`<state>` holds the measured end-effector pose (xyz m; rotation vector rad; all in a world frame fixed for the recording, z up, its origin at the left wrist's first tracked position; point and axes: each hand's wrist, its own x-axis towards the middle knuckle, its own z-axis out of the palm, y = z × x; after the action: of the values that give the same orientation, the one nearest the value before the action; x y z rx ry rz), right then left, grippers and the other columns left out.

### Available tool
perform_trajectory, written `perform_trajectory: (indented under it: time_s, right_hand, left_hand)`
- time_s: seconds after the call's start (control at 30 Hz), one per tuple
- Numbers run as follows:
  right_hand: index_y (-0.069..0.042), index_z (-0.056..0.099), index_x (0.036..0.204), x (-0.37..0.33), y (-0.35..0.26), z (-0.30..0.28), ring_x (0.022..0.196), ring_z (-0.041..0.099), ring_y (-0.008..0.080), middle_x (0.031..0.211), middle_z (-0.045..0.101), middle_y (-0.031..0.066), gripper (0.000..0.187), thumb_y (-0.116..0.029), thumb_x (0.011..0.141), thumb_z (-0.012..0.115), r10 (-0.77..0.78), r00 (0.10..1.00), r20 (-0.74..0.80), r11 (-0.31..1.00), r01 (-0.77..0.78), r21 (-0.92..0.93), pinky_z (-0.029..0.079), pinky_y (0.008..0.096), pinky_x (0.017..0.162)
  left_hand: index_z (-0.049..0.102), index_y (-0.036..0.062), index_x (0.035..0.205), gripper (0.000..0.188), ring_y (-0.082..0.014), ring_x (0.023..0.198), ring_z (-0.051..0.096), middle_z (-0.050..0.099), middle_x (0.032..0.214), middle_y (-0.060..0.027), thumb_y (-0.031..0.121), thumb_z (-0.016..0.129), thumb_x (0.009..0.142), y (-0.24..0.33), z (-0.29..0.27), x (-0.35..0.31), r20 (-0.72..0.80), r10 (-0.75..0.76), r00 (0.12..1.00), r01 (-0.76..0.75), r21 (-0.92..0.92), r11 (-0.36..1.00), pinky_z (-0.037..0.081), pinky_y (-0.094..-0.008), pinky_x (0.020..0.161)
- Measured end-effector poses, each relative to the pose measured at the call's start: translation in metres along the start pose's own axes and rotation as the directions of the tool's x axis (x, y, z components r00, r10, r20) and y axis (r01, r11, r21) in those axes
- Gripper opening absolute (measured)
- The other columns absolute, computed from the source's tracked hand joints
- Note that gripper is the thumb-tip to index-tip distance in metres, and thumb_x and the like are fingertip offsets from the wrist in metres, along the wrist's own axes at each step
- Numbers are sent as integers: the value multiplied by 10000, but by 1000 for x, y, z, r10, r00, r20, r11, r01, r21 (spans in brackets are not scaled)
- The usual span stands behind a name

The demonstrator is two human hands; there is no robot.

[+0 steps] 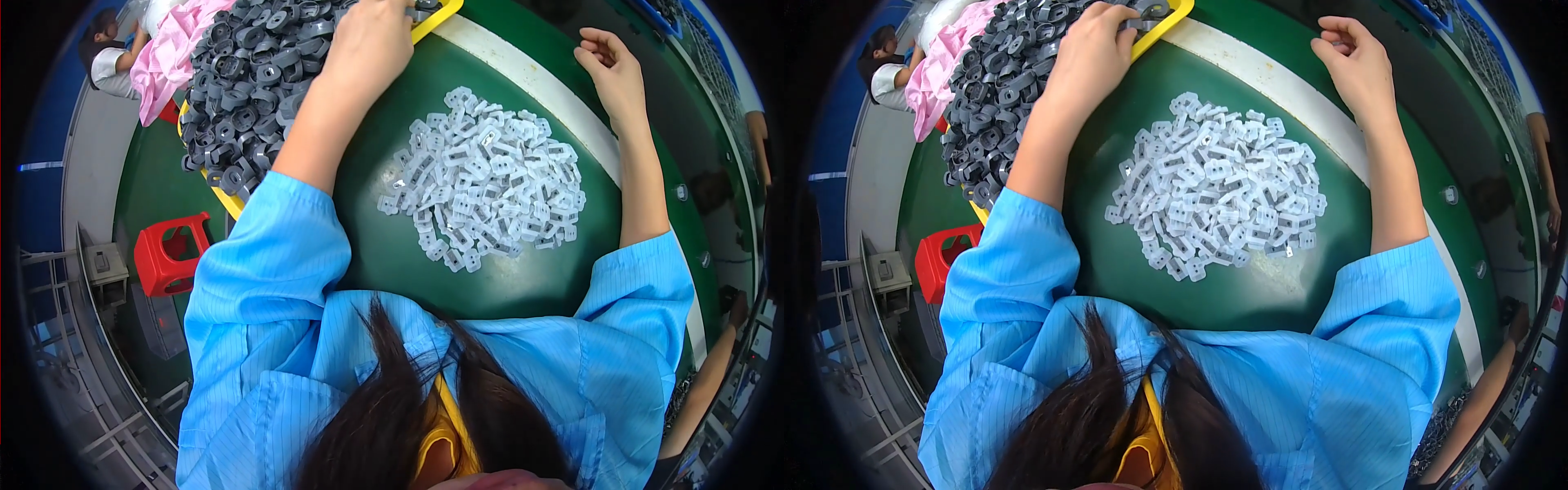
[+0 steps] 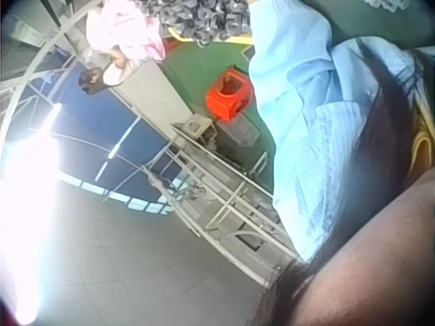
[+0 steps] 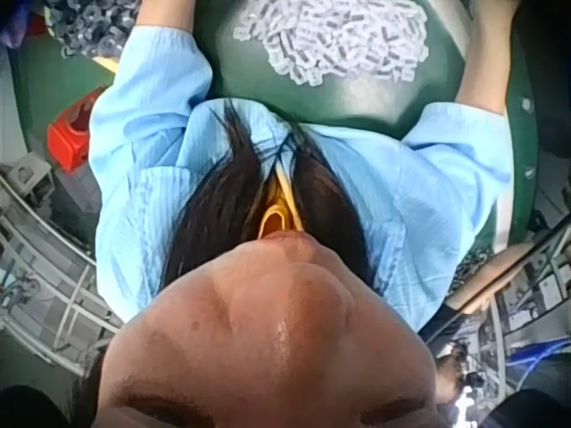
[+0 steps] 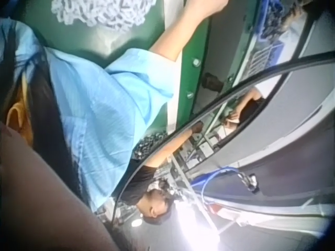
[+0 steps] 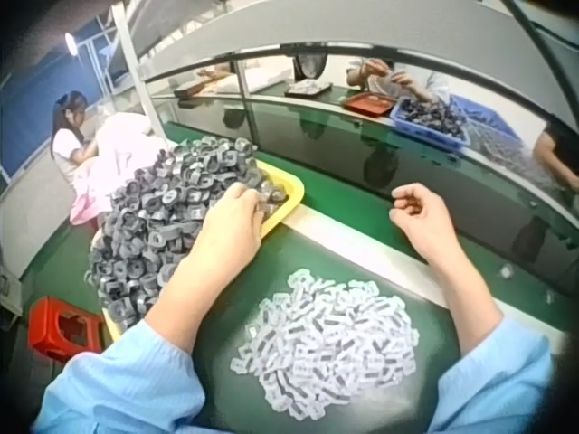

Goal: The person assembles small plastic clips and rubber seals by hand at an industrial workbench.

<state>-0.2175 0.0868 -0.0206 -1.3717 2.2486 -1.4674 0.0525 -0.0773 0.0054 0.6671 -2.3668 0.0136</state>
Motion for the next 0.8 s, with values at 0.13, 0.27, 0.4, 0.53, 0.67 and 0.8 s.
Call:
perform_trajectory:
  time_s: [0.13,0.27,0.4,0.53,0.67,0.8]
  right_hand:
    - [-38,680,1056,-10,-23,8,807,603,94,881,670,13,283,-174,809,660,-76,995,68,995,72,63,482,243,778]
    - [-22,684,964,-28,-61,27,778,613,101,833,670,35,201,-150,810,666,-174,940,294,975,121,188,487,250,742]
    - [-27,689,956,-47,-87,51,816,635,229,891,665,123,217,-153,779,690,-375,796,475,926,304,223,506,336,764]
    - [-20,697,883,-48,-82,55,800,640,251,883,665,133,183,-163,768,694,-422,749,511,903,398,162,508,352,743]
    - [1,693,863,-37,-62,27,658,621,150,724,664,84,216,-208,809,693,-29,895,445,1000,27,12,497,292,651]
    - [-10,698,894,-31,-42,16,656,589,86,731,655,23,245,-250,845,684,155,896,415,977,-201,69,483,254,639]
  left_hand:
    - [580,-15,898,70,-399,860,568,555,901,-203,28,580,842,17,-16,6,-32,-15,999,10,-148,989,476,-426,764]
    - [577,-7,910,84,-394,871,573,557,912,-195,0,570,827,40,-29,11,-112,61,992,-93,-313,945,479,-426,758]
    - [574,-10,937,132,-403,881,567,549,920,-206,-13,560,806,55,-15,14,-87,119,989,-142,-351,925,482,-432,743]
    - [657,28,976,157,-344,887,620,618,974,-146,94,620,839,51,6,4,78,192,978,-180,-138,974,504,-417,794]
    - [637,25,852,98,-325,863,608,587,919,-122,103,673,805,50,16,-10,187,212,959,-182,-165,969,501,-403,770]
    - [609,23,810,167,-334,884,587,566,956,-137,101,741,746,47,22,-11,112,280,953,-247,-243,938,486,-407,787]
